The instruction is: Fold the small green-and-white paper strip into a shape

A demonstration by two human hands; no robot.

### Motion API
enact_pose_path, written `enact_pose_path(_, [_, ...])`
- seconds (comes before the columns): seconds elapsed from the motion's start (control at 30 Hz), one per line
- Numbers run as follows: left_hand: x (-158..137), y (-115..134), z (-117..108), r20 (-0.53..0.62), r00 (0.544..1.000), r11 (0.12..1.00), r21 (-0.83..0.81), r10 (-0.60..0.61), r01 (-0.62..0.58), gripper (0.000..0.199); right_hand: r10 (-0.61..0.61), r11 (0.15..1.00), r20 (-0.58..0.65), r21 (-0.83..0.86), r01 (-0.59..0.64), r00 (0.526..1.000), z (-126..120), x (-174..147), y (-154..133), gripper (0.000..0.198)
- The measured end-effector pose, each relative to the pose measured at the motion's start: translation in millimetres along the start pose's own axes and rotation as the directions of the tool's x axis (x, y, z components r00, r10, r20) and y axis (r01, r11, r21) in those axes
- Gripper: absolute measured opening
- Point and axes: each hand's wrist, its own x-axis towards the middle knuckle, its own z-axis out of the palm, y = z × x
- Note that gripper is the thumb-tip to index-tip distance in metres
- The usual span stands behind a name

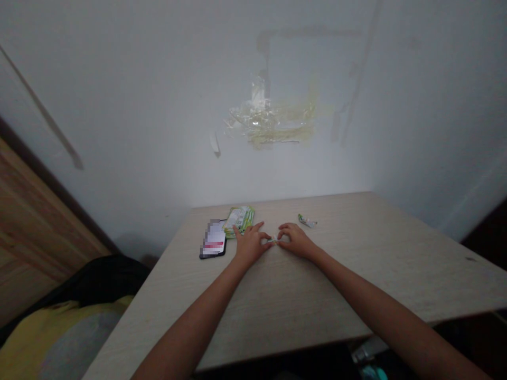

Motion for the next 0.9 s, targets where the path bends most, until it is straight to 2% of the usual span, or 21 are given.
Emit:
enact_pose_path(0.27, [-2, -1, 2, -0.008, 1.000, 0.999, -0.045, 0.001, -0.002, 0.026, -0.002, 1.000, -0.011, 0.018, 0.002, 1.000, 1, 0, 0, 0.013])
enact_pose_path(0.53, [-3, -5, 4, -0.005, 1.000, 0.999, -0.046, -0.011, 0.011, 0.024, -0.067, 0.993, -0.051, 0.090, 0.072, 0.996, -5, -2, 2, 0.010])
enact_pose_path(0.73, [-3, -3, 5, -0.013, 0.999, 0.997, -0.065, -0.031, 0.030, 0.023, -0.173, 0.977, 0.032, 0.134, 0.167, 0.984, -13, -3, -10, 0.014])
enact_pose_path(0.9, [-4, -2, 3, 0.017, 0.999, 0.997, -0.056, -0.047, 0.048, 0.024, -0.213, 0.976, 0.048, 0.066, 0.210, 0.976, -13, -4, -10, 0.016])
